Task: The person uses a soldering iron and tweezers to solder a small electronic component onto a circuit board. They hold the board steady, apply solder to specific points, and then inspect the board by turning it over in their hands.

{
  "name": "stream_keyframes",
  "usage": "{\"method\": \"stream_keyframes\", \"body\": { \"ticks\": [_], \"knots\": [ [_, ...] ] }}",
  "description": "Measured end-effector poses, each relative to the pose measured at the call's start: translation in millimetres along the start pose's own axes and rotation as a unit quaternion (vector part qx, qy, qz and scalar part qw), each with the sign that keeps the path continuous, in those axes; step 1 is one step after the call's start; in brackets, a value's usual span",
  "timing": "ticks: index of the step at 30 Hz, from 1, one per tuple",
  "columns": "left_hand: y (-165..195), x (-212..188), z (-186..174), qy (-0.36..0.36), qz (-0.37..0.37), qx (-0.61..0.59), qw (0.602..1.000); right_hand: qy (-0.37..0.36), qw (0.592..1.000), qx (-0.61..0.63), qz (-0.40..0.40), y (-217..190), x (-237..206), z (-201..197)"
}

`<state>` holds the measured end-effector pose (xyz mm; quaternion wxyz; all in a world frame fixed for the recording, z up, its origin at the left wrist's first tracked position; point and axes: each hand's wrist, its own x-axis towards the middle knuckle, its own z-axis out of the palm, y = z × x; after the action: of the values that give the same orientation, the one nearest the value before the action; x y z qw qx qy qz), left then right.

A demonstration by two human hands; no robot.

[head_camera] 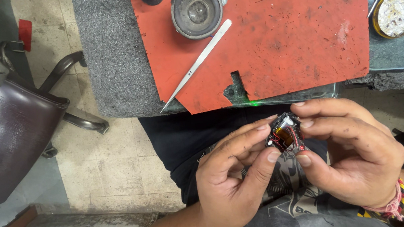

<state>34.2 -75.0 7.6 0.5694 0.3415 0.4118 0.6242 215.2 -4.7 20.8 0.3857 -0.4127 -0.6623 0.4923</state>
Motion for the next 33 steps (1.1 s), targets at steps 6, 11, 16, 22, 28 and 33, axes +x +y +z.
{"method": "stream_keyframes", "body": {
  "ticks": [6,11,16,22,28,33],
  "knots": [
    [-0.6,-0.4,0.0,-0.002,-0.003,0.003,1.0,0.009,1.0,0.007,-0.003,1.6,-0.9,0.3],
    [1.3,0.1,0.5,-0.002,-0.002,0.037,0.999,0.016,1.0,-0.023,-0.009,2.2,-1.8,3.4],
    [1.6,0.7,2.0,0.002,0.004,0.043,0.999,0.026,0.999,-0.028,-0.019,2.8,-1.1,7.0],
    [-0.1,-0.6,2.4,0.002,0.013,0.034,0.999,0.037,0.997,-0.059,-0.029,1.4,-0.2,9.6],
    [-6.5,-3.7,2.4,0.001,-0.005,-0.051,0.999,0.04,0.997,-0.065,-0.032,0.9,0.4,11.1],
    [-12.2,-4.5,1.4,0.003,-0.006,-0.093,0.996,0.035,0.996,-0.074,-0.024,-0.7,-0.7,12.0]
  ]
}}
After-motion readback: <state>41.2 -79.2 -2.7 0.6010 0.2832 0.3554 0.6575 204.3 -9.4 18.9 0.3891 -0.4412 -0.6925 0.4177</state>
